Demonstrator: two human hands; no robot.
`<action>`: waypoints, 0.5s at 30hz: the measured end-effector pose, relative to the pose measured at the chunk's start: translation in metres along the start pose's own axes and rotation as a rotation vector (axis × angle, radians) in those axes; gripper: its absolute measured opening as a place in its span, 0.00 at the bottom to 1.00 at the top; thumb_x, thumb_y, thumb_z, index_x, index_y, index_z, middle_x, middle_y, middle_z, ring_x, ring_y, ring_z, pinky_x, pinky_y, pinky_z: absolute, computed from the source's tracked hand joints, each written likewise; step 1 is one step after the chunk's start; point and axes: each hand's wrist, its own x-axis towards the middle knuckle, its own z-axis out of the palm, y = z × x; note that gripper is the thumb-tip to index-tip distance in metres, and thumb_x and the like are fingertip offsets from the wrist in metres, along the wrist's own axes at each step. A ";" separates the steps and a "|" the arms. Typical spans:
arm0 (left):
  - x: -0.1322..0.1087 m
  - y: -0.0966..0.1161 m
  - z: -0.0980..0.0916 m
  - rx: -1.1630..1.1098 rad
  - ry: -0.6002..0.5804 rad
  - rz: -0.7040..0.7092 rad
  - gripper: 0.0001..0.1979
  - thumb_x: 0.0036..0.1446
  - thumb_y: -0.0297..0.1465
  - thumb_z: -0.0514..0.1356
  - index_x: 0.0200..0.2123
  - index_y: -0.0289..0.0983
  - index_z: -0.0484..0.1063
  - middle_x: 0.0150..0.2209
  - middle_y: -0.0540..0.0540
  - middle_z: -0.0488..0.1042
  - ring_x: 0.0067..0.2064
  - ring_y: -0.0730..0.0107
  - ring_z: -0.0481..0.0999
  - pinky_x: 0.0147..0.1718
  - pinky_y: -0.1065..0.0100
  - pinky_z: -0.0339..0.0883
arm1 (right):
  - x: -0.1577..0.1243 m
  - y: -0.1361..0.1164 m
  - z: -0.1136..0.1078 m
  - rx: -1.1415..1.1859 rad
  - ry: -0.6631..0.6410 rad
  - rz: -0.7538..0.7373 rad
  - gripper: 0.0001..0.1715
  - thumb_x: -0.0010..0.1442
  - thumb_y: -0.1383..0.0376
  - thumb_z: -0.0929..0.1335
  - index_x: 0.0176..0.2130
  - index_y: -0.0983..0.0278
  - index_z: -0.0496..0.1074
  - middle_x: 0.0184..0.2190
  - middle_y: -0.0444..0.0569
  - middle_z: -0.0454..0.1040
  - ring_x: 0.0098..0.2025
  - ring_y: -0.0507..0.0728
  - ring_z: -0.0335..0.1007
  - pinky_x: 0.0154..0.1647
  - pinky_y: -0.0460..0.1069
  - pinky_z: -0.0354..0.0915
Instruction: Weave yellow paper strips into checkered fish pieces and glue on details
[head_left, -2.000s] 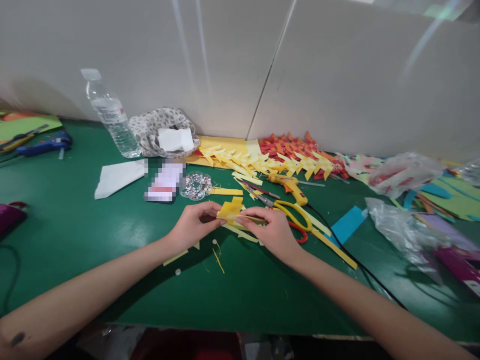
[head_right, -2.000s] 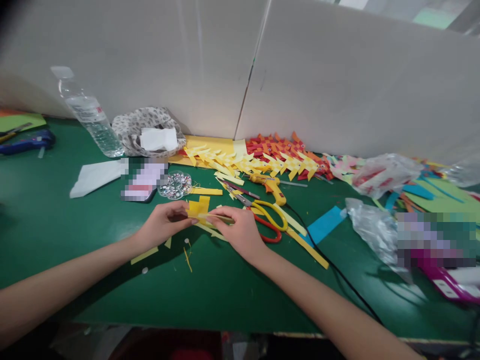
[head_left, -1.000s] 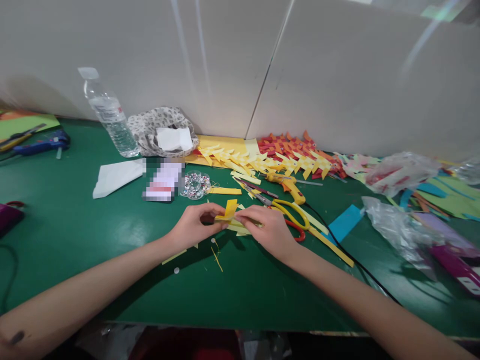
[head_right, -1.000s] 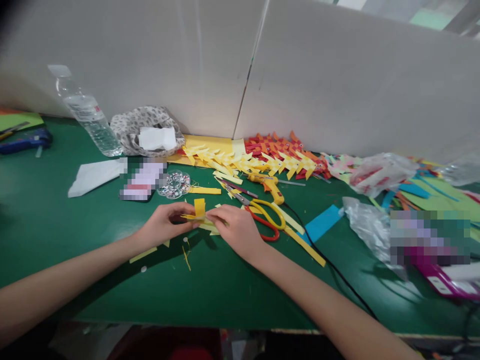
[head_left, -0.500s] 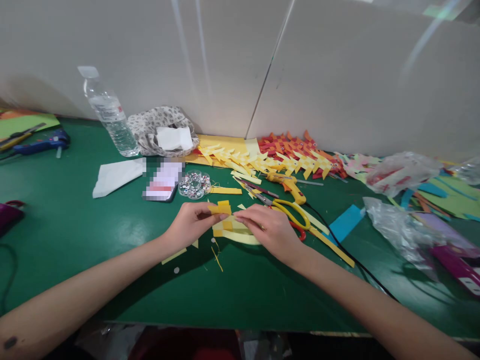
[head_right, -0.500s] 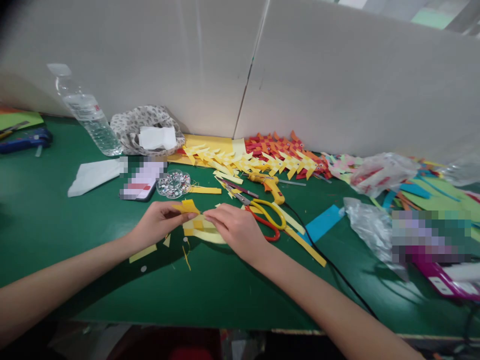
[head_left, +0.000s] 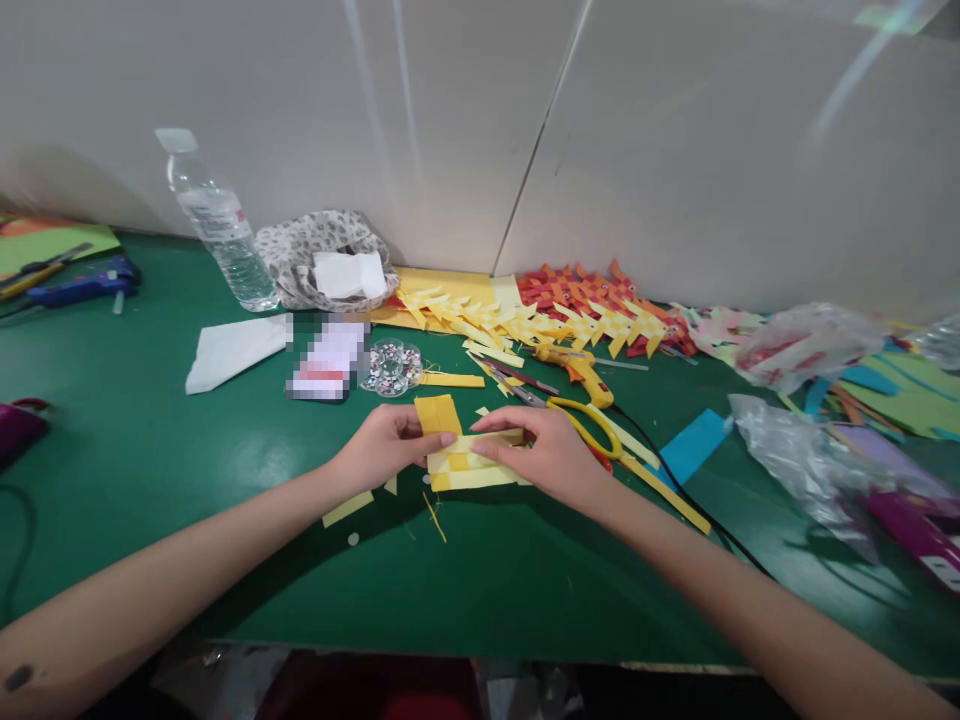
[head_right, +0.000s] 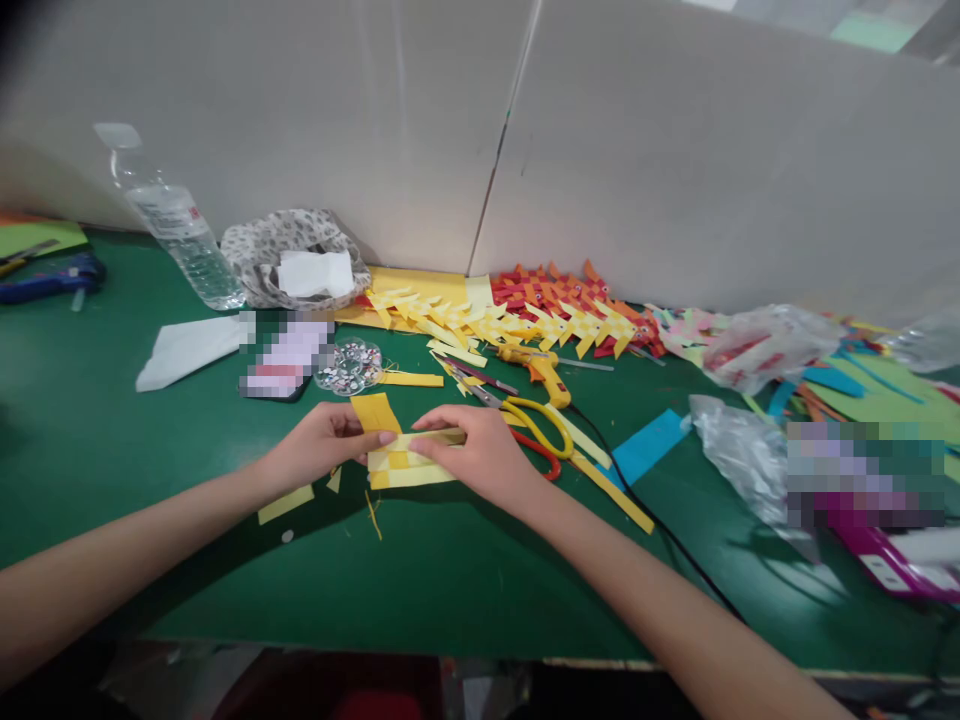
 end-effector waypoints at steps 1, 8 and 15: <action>0.000 0.000 0.000 -0.007 -0.013 -0.004 0.09 0.49 0.36 0.64 0.27 0.34 0.74 0.25 0.50 0.76 0.24 0.78 0.72 0.25 0.76 0.68 | 0.000 0.000 0.000 0.011 -0.022 0.009 0.05 0.53 0.62 0.70 0.31 0.60 0.76 0.30 0.42 0.78 0.32 0.52 0.73 0.34 0.47 0.66; 0.001 -0.004 -0.002 0.135 -0.074 -0.019 0.13 0.48 0.39 0.64 0.21 0.34 0.73 0.19 0.51 0.73 0.21 0.76 0.72 0.20 0.76 0.65 | -0.001 0.002 0.000 0.006 -0.092 0.022 0.04 0.53 0.63 0.69 0.29 0.60 0.76 0.29 0.42 0.78 0.31 0.53 0.73 0.35 0.48 0.66; 0.000 0.000 -0.001 0.042 -0.100 -0.065 0.09 0.47 0.36 0.64 0.28 0.35 0.76 0.25 0.48 0.77 0.23 0.75 0.74 0.25 0.73 0.71 | 0.000 -0.005 -0.007 -0.014 -0.112 0.019 0.05 0.53 0.64 0.69 0.28 0.59 0.75 0.28 0.41 0.78 0.31 0.52 0.73 0.34 0.47 0.65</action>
